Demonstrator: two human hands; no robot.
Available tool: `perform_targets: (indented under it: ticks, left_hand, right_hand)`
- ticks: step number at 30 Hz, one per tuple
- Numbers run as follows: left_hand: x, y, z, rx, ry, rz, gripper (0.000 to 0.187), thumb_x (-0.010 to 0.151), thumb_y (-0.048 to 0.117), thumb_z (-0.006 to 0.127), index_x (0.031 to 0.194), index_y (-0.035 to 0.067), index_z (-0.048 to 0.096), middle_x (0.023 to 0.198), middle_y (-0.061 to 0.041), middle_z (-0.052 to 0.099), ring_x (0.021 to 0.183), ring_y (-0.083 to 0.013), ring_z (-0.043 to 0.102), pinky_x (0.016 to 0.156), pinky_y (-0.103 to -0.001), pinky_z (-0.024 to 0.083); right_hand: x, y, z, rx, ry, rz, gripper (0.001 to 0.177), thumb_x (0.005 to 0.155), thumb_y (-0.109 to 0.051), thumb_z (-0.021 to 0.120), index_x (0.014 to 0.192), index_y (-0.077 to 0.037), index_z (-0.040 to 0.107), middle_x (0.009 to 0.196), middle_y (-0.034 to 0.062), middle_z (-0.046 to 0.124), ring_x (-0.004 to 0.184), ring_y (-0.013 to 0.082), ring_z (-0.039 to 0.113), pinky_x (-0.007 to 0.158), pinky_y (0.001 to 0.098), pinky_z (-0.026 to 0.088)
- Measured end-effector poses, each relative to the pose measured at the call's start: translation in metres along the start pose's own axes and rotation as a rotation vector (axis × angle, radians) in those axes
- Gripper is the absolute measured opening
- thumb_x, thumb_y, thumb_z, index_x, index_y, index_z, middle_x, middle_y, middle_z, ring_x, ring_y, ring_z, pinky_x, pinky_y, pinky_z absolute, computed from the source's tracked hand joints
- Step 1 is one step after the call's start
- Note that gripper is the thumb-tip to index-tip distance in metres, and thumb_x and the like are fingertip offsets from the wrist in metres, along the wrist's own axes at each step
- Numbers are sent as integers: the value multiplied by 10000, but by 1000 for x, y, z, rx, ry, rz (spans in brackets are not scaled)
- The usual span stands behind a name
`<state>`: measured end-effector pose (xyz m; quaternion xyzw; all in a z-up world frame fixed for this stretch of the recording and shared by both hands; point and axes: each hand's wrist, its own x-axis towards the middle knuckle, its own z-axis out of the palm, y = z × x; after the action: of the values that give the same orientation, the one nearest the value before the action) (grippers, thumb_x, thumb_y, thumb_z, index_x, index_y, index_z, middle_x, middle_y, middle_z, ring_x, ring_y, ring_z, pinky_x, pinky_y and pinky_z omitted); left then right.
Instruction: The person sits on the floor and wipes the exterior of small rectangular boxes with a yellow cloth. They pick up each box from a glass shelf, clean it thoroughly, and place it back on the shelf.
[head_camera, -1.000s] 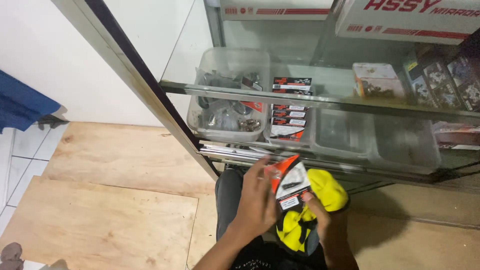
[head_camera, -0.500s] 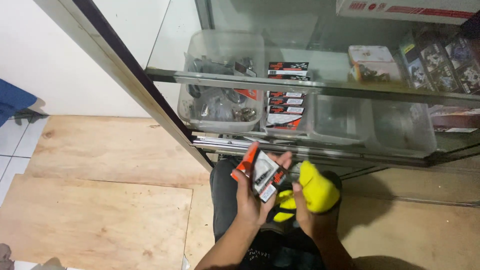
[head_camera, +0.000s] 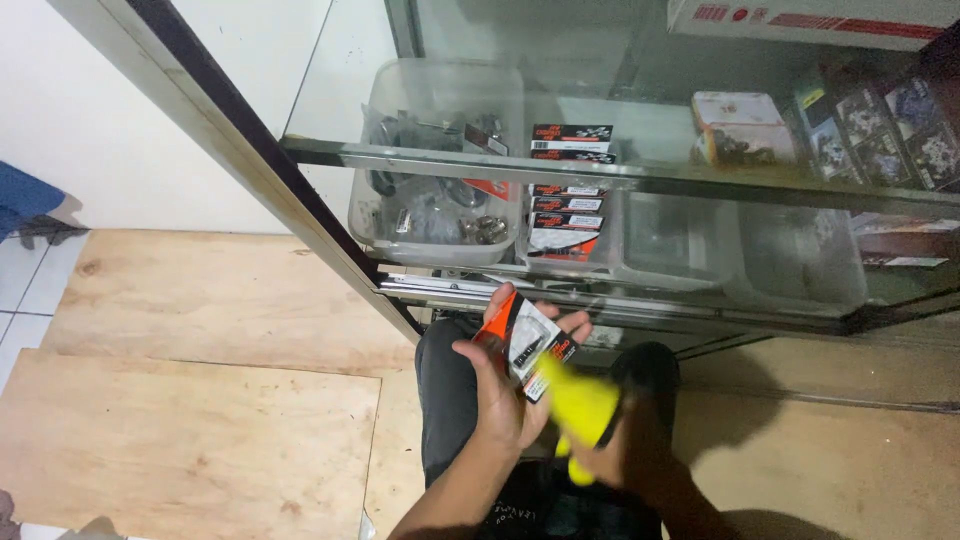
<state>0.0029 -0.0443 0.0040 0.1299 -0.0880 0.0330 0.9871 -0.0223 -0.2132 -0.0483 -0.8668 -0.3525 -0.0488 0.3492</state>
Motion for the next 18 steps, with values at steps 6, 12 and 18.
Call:
perform_targets:
  ticks: [6, 12, 18]
  left_hand:
    - [2, -2, -4, 52, -3, 14, 909, 876, 728, 466, 1564, 167, 274, 1294, -184, 562, 1265, -430, 580, 1159, -585, 444]
    - [-2, -6, -3, 5, -31, 46, 832, 937, 661, 485, 1579, 166, 298, 1320, -162, 577, 1291, -409, 573, 1137, -532, 455]
    - [-3, -4, -3, -77, 1, -17, 861, 895, 693, 522, 1570, 196, 327, 1296, -176, 605, 1255, -440, 580, 1141, -573, 439]
  right_hand:
    - [16, -22, -15, 43, -11, -116, 310, 703, -102, 731, 1008, -52, 749, 923, 96, 768, 699, 270, 716, 620, 332, 575]
    - [13, -6, -9, -192, 110, 189, 189, 658, -204, 752, 841, -169, 722, 708, 17, 705, 545, 273, 604, 550, 393, 463]
    - [1, 5, -6, 616, 43, 676, 352, 629, -16, 825, 977, -17, 776, 687, 67, 809, 506, 184, 744, 490, 307, 632]
